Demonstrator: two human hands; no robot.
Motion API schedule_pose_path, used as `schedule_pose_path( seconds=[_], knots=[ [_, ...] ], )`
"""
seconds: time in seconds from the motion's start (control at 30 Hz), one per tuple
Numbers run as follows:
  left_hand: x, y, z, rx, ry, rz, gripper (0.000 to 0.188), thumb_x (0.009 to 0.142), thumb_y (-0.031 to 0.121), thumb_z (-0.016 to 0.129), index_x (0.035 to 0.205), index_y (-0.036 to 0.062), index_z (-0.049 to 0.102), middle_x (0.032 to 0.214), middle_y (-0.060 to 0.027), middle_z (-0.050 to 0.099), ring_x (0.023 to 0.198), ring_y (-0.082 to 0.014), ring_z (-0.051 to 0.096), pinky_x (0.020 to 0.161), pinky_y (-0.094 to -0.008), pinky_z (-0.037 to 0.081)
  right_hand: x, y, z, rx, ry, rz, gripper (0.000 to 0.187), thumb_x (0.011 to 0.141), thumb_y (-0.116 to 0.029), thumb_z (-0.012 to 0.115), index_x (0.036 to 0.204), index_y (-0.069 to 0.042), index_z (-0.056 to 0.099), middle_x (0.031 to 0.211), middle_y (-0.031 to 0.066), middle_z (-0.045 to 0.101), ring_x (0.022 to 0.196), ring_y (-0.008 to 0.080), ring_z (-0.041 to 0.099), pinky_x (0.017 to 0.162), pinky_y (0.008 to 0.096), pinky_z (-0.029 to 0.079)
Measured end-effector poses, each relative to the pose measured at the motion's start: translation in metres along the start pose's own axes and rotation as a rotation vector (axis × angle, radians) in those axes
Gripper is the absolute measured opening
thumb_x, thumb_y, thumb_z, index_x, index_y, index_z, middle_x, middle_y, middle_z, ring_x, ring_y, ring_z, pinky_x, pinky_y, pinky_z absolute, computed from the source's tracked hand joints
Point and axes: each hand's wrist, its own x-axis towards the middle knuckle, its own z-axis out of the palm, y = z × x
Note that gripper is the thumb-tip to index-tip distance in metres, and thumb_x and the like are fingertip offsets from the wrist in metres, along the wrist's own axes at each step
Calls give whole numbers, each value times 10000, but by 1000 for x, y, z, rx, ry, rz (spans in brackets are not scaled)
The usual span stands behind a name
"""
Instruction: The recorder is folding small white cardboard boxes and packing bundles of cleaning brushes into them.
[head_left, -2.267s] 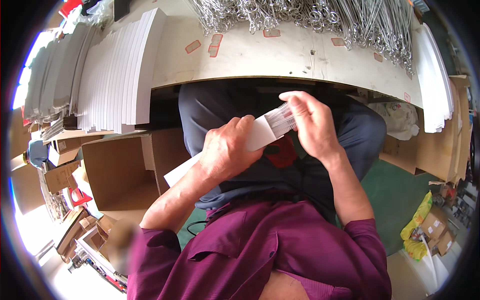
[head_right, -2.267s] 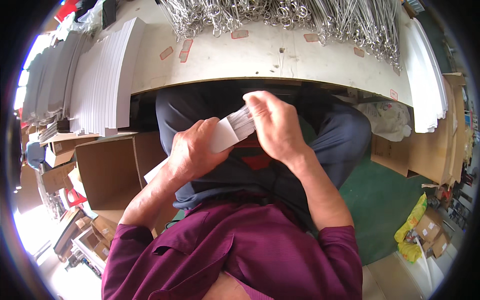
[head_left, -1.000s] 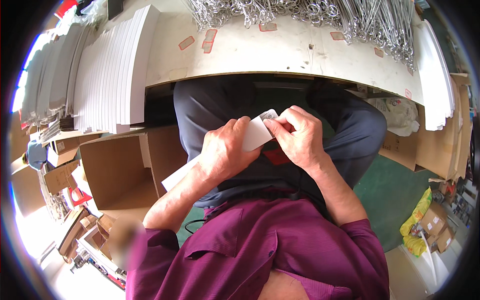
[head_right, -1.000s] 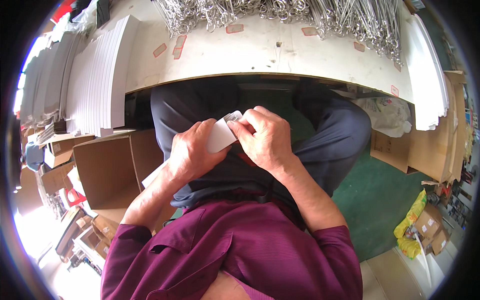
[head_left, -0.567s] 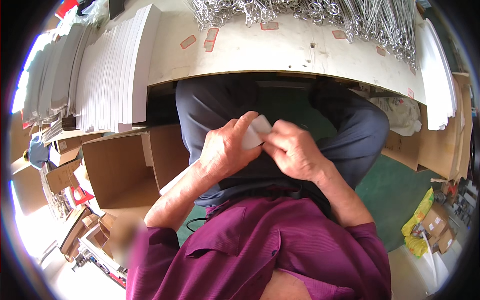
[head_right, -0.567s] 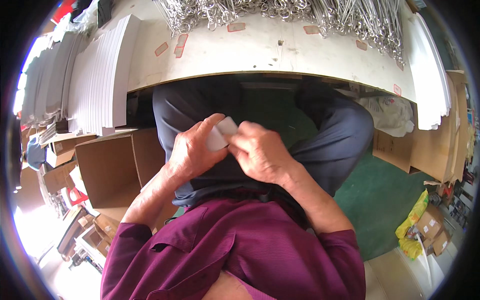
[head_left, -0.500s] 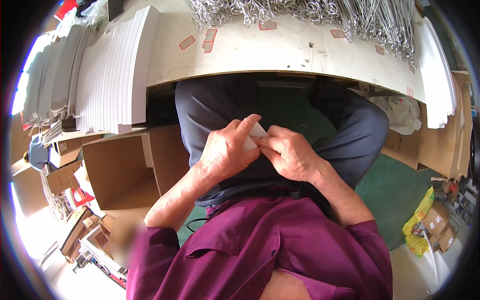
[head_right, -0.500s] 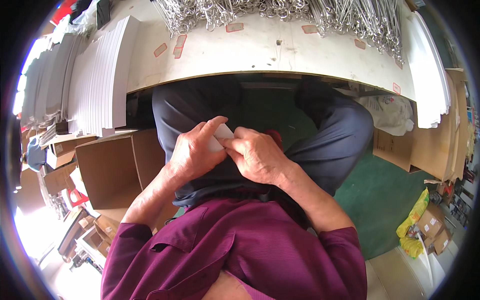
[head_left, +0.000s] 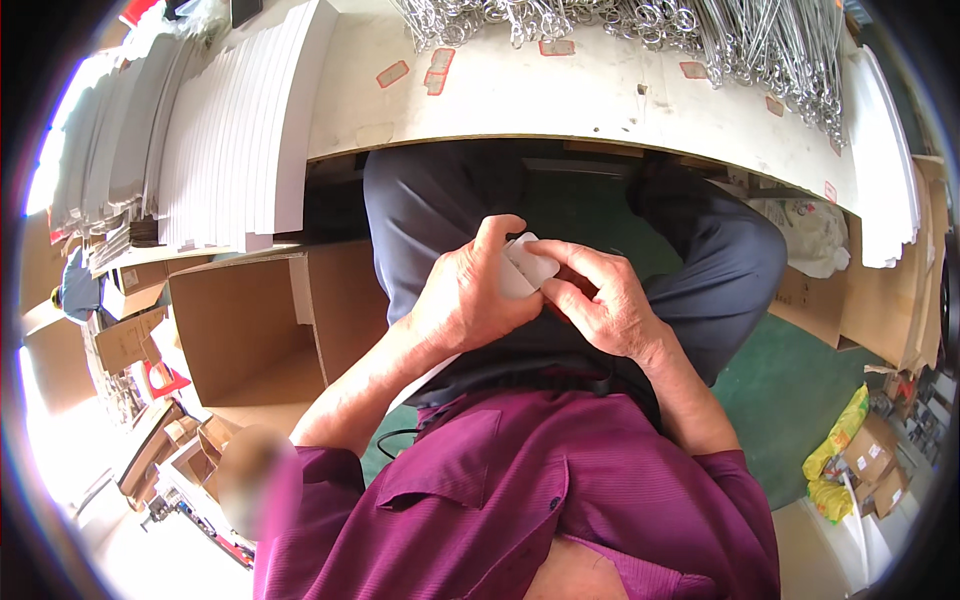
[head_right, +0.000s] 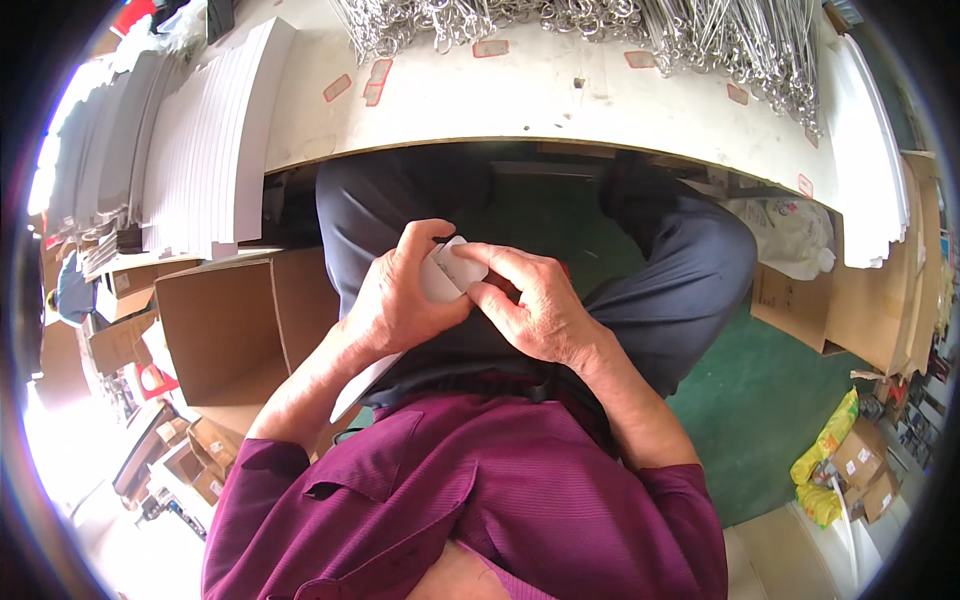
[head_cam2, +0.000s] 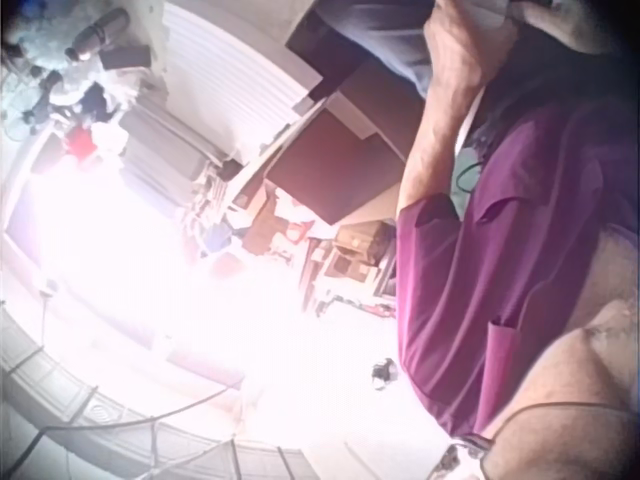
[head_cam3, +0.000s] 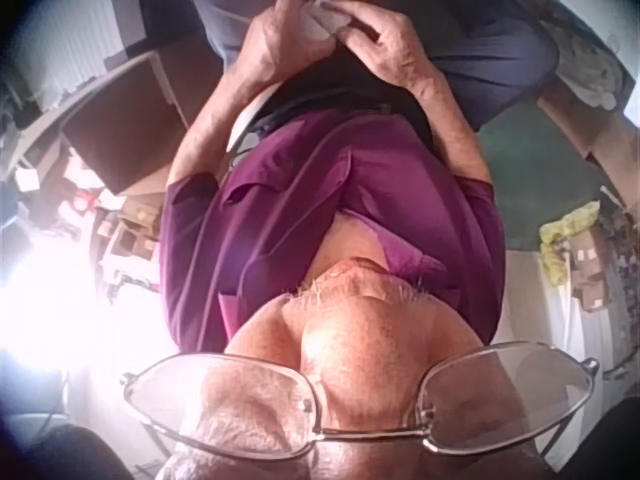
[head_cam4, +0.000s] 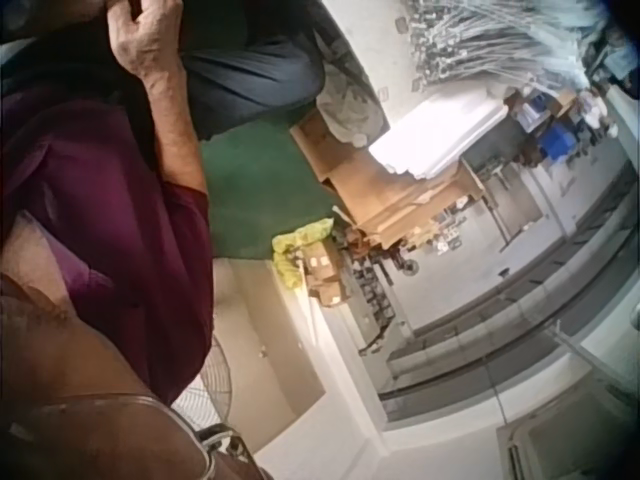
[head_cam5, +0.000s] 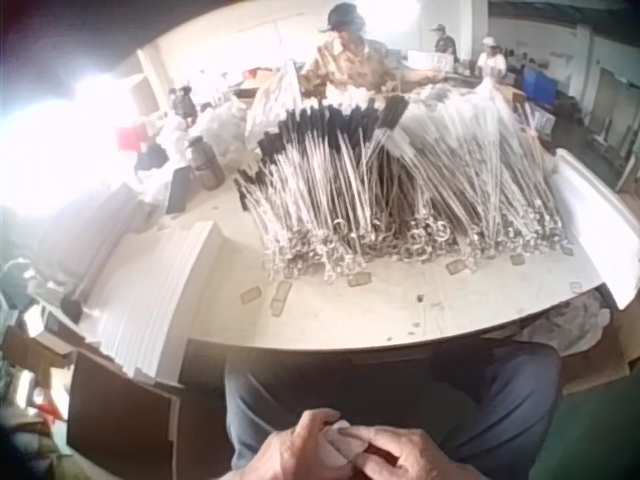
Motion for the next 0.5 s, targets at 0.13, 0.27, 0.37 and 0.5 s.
schedule_pose_path(
  seconds=[0.13,0.27,0.37,0.5],
  knots=[
    [-1,-1,0,-8,-16,-8,713,744,181,858,1333,40,481,1040,-232,718,967,-391,735,832,-450,595,3,2,1,-79,-73,-82,281,953,9,641,1227,1,706,960,133,716,831,222,701,735,329,549],
    [-3,-1,-1,-17,-11,-1,701,747,176,854,1326,38,482,1051,-236,719,973,-391,735,833,-447,594,2,8,-2,-29,-99,-103,261,986,-5,607,1229,20,701,903,109,676,713,174,638,654,310,527],
    [-3,1,-1,-4,6,-39,698,750,186,861,1319,40,485,1055,-234,719,978,-392,735,829,-451,598,1,6,-2,28,-115,-10,242,1009,-10,592,1221,27,701,927,100,682,707,161,635,646,301,523],
    [-13,-3,3,29,79,-9,697,750,215,894,1299,45,501,1066,-228,718,989,-390,736,822,-460,612,0,3,-4,109,-36,63,238,1011,-26,618,1227,6,714,974,121,709,809,178,683,748,298,559]
  ],
)
